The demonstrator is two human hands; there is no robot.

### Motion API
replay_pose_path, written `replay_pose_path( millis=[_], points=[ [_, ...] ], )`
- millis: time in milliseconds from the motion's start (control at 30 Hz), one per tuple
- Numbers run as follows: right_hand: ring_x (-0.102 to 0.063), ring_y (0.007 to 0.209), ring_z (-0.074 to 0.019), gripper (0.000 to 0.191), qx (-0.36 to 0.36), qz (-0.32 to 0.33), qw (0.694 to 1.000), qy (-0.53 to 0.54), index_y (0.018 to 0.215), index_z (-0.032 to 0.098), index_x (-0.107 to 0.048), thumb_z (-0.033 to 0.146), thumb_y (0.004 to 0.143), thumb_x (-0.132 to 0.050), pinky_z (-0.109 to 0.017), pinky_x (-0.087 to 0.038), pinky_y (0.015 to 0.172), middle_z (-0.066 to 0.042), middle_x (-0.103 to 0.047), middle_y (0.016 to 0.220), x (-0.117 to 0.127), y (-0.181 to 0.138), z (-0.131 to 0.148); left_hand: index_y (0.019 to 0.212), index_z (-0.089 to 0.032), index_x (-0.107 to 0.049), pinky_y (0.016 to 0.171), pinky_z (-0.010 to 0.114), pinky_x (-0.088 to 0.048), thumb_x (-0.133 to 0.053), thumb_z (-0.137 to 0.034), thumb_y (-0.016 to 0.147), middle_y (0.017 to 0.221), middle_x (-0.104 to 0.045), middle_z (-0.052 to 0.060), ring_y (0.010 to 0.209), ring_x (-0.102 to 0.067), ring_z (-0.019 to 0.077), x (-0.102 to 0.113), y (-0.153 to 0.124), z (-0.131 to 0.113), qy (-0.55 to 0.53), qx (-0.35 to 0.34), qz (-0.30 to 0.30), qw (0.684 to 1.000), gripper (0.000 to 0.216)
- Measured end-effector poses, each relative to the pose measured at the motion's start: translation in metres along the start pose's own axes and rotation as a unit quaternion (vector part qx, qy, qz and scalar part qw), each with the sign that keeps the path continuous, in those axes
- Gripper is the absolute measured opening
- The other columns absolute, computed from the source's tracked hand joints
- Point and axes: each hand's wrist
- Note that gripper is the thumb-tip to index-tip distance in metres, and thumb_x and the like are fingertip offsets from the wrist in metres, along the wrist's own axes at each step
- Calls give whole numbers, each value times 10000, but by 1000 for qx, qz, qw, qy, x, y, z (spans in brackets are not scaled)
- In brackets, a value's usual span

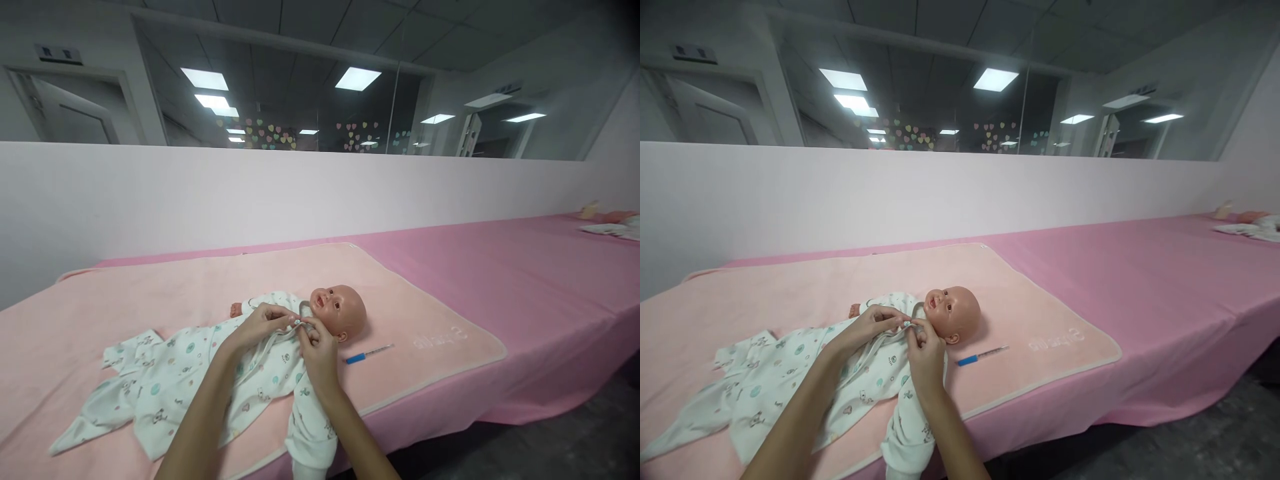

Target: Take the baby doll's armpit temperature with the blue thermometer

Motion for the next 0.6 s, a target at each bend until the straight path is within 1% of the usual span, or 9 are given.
replay_pose_path(
  millis=[133, 200, 300, 400, 467, 600],
  points=[
    [-352, 403, -89, 237, -5, -1, 1000, -8, 850, 150, -610, 348, 789, -495, -199, -276, 420, 74, -375, 434, 0, 0, -1, 955, -149, -673, 549, 203, -375, -680, -397, 657, 628, -571, 10, 610, -478, 103, 2, -1, 1, 32, 6, 6, 999, 388],
    [-351, 407, -88, 229, -3, -2, 1000, -12, 837, 150, -610, 343, 790, -495, -199, -276, 424, 73, -377, 439, 0, 1, 0, 959, -145, -673, 529, 200, -361, -683, -397, 652, 598, -545, 1, 583, -458, 95, 2, -2, 2, 44, 8, 8, 999, 397],
    [-325, 406, -82, 219, 10, -7, 1000, -25, 810, 149, -612, 339, 785, -506, -198, -262, 425, 79, -345, 436, -1, 1, 1, 953, -136, -677, 564, 214, -390, -655, -397, 683, 653, -591, 28, 622, -494, 115, 1, -3, 1, 43, 4, 6, 999, 377],
    [-305, 406, -78, 234, 26, -10, 999, -33, 779, 146, -612, 354, 787, -506, -200, -245, 422, 81, -323, 437, -1, 1, 0, 942, -135, -681, 655, 240, -427, -627, -385, 716, 757, -645, 59, 733, -549, 156, 1, -3, 1, 21, -4, 11, 1000, 342],
    [-322, 404, -81, 262, 25, -4, 999, -24, 791, 141, -612, 369, 801, -484, -201, -252, 420, 75, -344, 437, -1, 1, 0, 932, -137, -684, 686, 246, -428, -625, -369, 722, 782, -656, 62, 768, -560, 165, 1, -3, 2, 7, -4, 13, 1000, 318],
    [-400, 413, -98, 289, 22, 5, 1000, -10, 828, 135, -604, 381, 818, -453, -202, -302, 437, 54, -426, 443, 0, 0, -1, 925, -141, -682, 674, 232, -411, -646, -350, 709, 770, -652, 49, 737, -549, 145, 1, -3, 3, 5, 2, 14, 1000, 303]
  ],
)
Point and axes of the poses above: each hand's wrist, its own y-axis towards the middle knuckle, its own x-axis out of the back of the hand, z = x × y
